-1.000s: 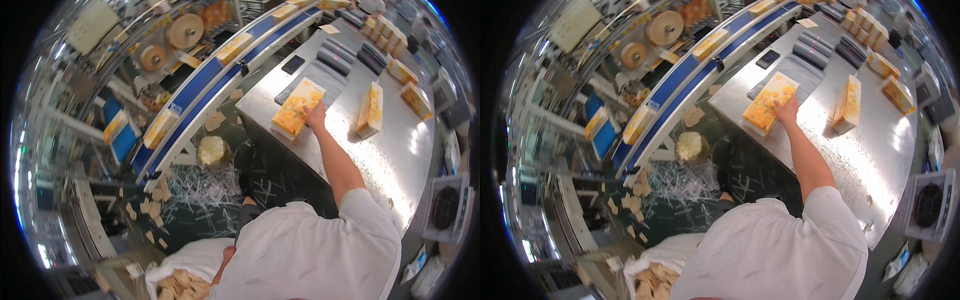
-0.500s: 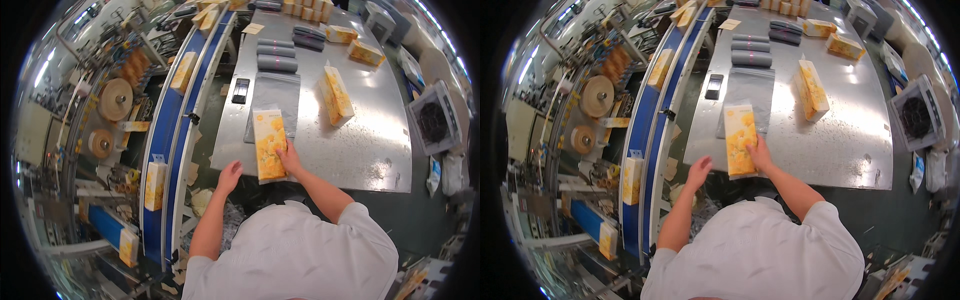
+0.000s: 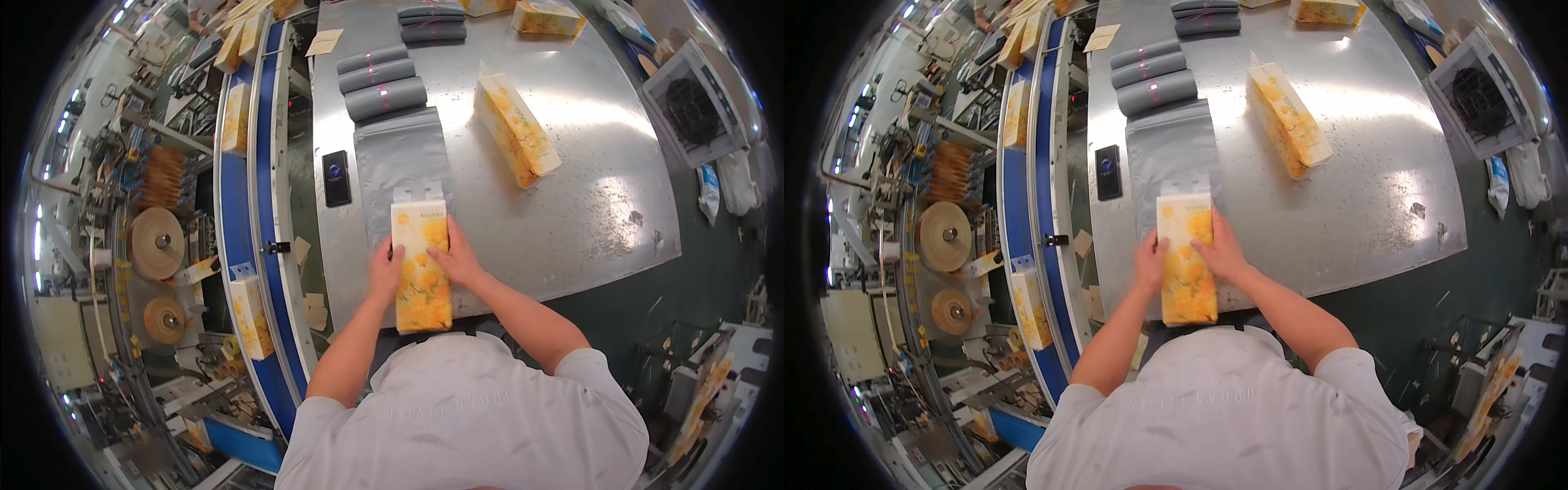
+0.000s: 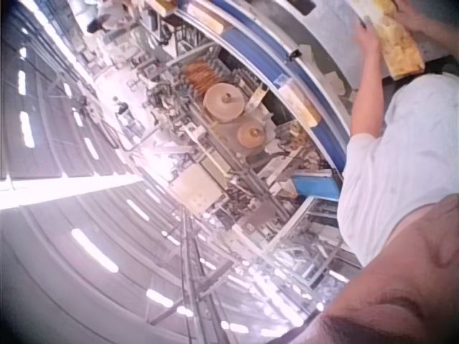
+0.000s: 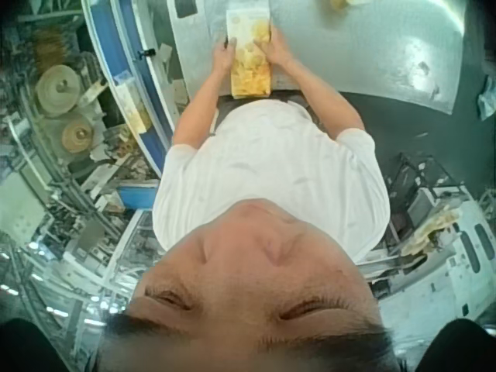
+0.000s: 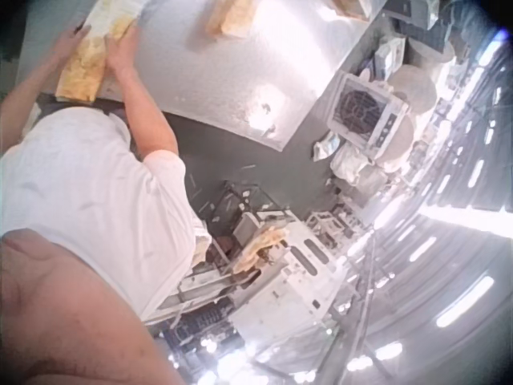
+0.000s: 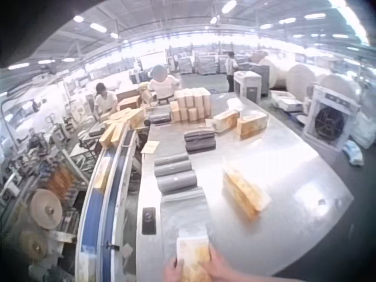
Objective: The person takes boxes of tissues from a conveyor belt and inserts them into plastic packaging bags by hand on a metal table.
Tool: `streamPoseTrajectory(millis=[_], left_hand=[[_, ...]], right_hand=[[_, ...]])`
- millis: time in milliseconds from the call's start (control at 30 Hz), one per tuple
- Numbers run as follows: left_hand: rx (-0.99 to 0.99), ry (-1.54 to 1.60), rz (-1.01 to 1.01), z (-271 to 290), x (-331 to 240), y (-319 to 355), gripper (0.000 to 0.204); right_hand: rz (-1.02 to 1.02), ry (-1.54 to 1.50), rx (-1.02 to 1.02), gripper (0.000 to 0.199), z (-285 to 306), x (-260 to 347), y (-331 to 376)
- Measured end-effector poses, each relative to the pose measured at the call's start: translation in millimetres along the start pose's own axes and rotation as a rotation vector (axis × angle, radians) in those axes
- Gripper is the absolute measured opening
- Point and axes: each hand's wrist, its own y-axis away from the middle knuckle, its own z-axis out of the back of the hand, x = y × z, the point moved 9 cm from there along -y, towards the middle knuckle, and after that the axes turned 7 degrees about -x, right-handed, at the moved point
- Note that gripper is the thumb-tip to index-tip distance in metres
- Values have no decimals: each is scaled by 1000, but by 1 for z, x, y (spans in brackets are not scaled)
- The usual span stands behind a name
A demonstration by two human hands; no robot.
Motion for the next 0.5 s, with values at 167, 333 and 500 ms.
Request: streamPoseTrajectory(millis=[167,333,500], left_hand=[[102,-278,-6,6,12,29,37],[176,-15,-41,3,-8,-3,55],[66,77,-97,6,-47,-65,82]], right_hand=[[-63,107,-43,81,1,0,3],[-120,137,-139,79,0,11,27],[-36,68,-3,52,-11,0,16]])
